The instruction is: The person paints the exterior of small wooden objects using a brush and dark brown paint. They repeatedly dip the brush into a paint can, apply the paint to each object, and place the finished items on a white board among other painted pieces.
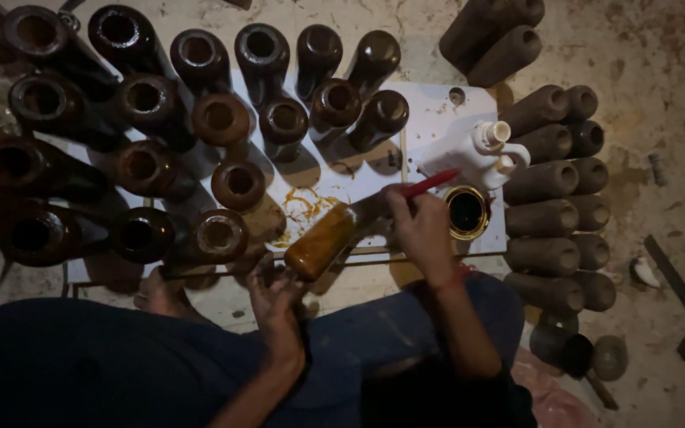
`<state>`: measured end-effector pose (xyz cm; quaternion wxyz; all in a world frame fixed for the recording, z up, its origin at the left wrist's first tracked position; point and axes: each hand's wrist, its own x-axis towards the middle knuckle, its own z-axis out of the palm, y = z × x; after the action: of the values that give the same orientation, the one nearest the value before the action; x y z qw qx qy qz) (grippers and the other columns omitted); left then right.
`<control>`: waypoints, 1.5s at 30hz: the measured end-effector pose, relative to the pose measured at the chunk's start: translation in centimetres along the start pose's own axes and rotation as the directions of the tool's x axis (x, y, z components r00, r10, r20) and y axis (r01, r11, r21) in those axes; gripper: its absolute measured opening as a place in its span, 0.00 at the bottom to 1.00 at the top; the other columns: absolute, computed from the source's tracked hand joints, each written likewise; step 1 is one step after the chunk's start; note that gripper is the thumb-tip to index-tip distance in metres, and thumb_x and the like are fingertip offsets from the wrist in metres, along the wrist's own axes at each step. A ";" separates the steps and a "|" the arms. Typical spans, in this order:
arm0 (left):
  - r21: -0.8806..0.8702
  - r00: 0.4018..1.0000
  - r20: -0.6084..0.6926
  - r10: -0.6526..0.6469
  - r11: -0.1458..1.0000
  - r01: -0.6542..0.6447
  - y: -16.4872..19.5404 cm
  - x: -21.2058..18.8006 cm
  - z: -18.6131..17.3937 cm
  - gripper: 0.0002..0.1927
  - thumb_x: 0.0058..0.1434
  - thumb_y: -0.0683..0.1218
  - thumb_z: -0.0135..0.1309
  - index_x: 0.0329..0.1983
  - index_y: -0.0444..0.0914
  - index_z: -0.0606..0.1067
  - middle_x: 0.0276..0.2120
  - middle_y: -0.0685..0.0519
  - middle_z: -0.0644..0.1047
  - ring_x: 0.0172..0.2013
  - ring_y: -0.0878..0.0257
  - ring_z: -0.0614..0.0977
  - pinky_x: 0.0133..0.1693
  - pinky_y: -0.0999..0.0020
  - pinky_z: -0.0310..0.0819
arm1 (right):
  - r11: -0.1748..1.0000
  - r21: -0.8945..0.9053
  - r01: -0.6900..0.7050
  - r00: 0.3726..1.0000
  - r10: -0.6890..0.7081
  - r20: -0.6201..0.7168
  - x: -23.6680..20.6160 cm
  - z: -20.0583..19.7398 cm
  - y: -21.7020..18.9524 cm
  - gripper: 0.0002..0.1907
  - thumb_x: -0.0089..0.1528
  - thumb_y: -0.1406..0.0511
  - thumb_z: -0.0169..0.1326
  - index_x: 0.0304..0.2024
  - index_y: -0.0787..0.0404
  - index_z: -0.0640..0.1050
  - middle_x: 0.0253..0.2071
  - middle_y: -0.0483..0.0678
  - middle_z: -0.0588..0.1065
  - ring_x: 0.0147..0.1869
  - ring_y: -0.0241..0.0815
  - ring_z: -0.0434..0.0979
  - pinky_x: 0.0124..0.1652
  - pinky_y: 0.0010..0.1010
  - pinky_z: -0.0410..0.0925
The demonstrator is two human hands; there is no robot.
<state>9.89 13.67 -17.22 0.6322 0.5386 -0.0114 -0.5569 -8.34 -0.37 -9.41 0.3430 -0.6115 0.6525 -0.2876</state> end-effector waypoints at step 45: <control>-0.332 0.898 -0.020 -0.441 0.850 0.410 3.6 1.6 -0.3 0.11 0.61 0.50 0.45 0.36 0.39 0.73 0.38 0.48 0.80 0.43 0.52 0.78 0.41 0.58 0.68 | 0.965 -0.039 0.258 0.925 -0.258 -0.278 -6.6 4.4 1.2 0.13 0.71 0.64 0.52 0.51 0.67 0.79 0.39 0.55 0.81 0.38 0.43 0.82 0.38 0.32 0.74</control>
<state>13.18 11.95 -15.78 0.5716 0.4442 0.2284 -0.6511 -5.48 6.50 -12.36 0.2056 -0.6452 0.6087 -0.4134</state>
